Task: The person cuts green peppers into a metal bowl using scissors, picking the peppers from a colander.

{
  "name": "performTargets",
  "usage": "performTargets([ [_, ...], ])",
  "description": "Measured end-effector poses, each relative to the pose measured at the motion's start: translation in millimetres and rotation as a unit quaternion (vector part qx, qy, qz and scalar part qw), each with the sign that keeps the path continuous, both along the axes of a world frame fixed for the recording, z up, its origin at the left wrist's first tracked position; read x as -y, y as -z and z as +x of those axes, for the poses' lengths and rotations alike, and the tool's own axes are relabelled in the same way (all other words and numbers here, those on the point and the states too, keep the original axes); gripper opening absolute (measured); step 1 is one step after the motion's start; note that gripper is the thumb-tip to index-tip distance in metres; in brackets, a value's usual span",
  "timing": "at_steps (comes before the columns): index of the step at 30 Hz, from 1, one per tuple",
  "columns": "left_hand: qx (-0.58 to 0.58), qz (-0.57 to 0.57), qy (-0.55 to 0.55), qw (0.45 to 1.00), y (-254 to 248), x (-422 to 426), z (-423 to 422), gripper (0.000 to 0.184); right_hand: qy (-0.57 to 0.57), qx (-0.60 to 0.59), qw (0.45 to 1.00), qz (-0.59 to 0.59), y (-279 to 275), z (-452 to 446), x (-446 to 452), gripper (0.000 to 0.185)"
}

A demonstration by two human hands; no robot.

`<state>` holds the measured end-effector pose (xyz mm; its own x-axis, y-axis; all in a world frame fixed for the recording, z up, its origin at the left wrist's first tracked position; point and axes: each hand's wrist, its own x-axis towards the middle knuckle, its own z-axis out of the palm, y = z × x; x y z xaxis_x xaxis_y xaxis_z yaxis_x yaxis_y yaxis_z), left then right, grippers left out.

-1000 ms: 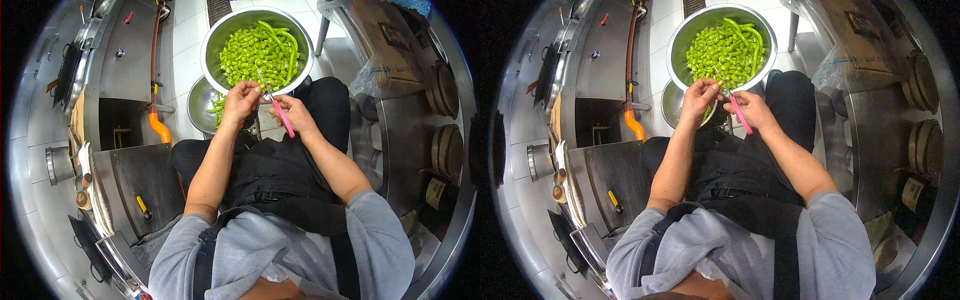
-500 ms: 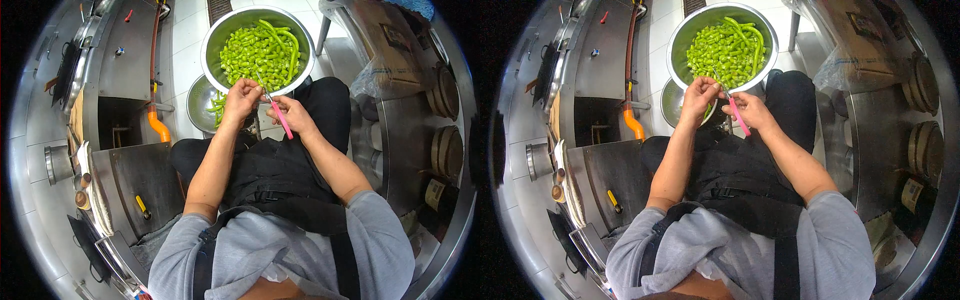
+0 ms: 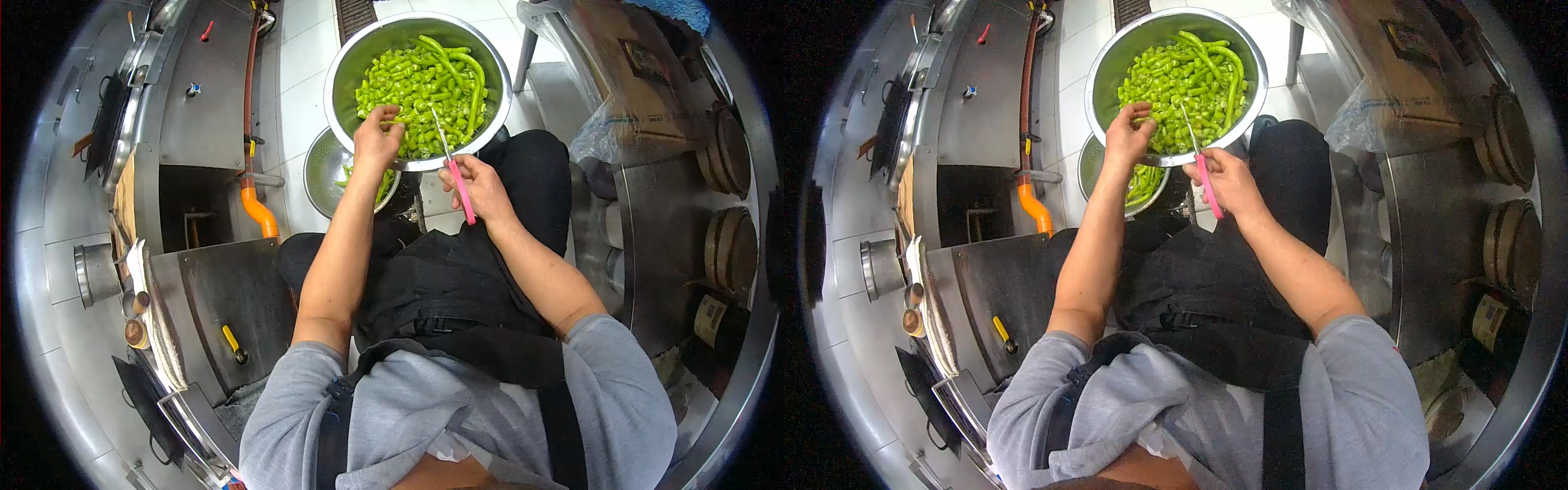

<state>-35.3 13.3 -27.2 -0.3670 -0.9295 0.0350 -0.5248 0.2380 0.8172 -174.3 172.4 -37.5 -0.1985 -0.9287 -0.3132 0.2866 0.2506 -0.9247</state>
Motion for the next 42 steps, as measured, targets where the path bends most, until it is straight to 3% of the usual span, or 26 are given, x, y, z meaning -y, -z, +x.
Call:
performTargets([
  [1, 0.072, -0.068, 0.002, 0.995, -2, 8, -4, 0.030, 0.009, 0.036, 0.999, 0.003, 0, -1, 0, 0.041],
  [2, 0.097, -0.053, 0.020, 0.994, -5, 17, -11, 0.036, 0.010, 0.036, 0.999, 0.002, 2, -2, 1, 0.041],
  [5, 0.158, -0.115, 0.052, 0.979, 3, 38, -44, 0.034, 0.044, 0.031, 0.998, -0.031, 9, -3, 2, 0.045],
  [7, 0.159, -0.154, 0.081, 0.972, 18, 49, -65, 0.034, 0.059, 0.038, 0.997, -0.041, 9, -4, 3, 0.037],
  [9, 0.234, -0.283, 0.100, 0.925, 27, 55, -83, 0.033, 0.062, 0.005, 0.998, -0.017, 6, -5, 3, 0.037],
  [13, 0.324, -0.275, 0.107, 0.899, 36, 67, -99, 0.028, 0.073, 0.070, 0.994, -0.035, 6, -9, 2, 0.046],
  [15, 0.317, -0.281, 0.100, 0.900, 36, 71, -95, 0.029, 0.068, 0.074, 0.994, -0.042, 9, -8, 3, 0.045],
  [17, 0.203, -0.278, 0.093, 0.934, 31, 74, -79, 0.030, 0.068, 0.077, 0.994, -0.043, 9, -10, 2, 0.046],
  [19, 0.206, -0.255, 0.083, 0.941, 16, 68, -59, 0.030, 0.063, 0.100, 0.993, -0.028, 3, -10, 3, 0.047],
  [21, 0.165, -0.111, 0.023, 0.980, -1, 54, -34, 0.029, 0.047, 0.096, 0.994, -0.028, 3, -11, 3, 0.048],
  [22, 0.167, -0.112, 0.019, 0.979, -1, 52, -18, 0.029, 0.034, 0.091, 0.995, -0.024, 4, -11, 3, 0.049],
  [24, 0.048, 0.017, -0.018, 0.999, 1, 44, 11, 0.029, 0.018, 0.065, 0.997, -0.037, 10, -7, 3, 0.049],
  [25, 0.048, 0.016, -0.023, 0.998, -9, 32, 19, 0.029, 0.006, 0.039, 0.998, -0.049, 13, -5, 3, 0.050],
  [27, -0.077, 0.134, -0.073, 0.985, -29, 8, 33, 0.029, -0.009, 0.041, 0.997, -0.067, 10, -2, 2, 0.050],
  [31, -0.170, 0.165, -0.047, 0.970, -39, -16, 61, 0.024, -0.028, 0.062, 0.997, -0.031, 5, 0, 0, 0.048],
  [42, -0.084, 0.188, 0.041, 0.978, -50, -28, 80, 0.028, -0.007, 0.028, 0.998, -0.049, 9, 3, -1, 0.043],
])
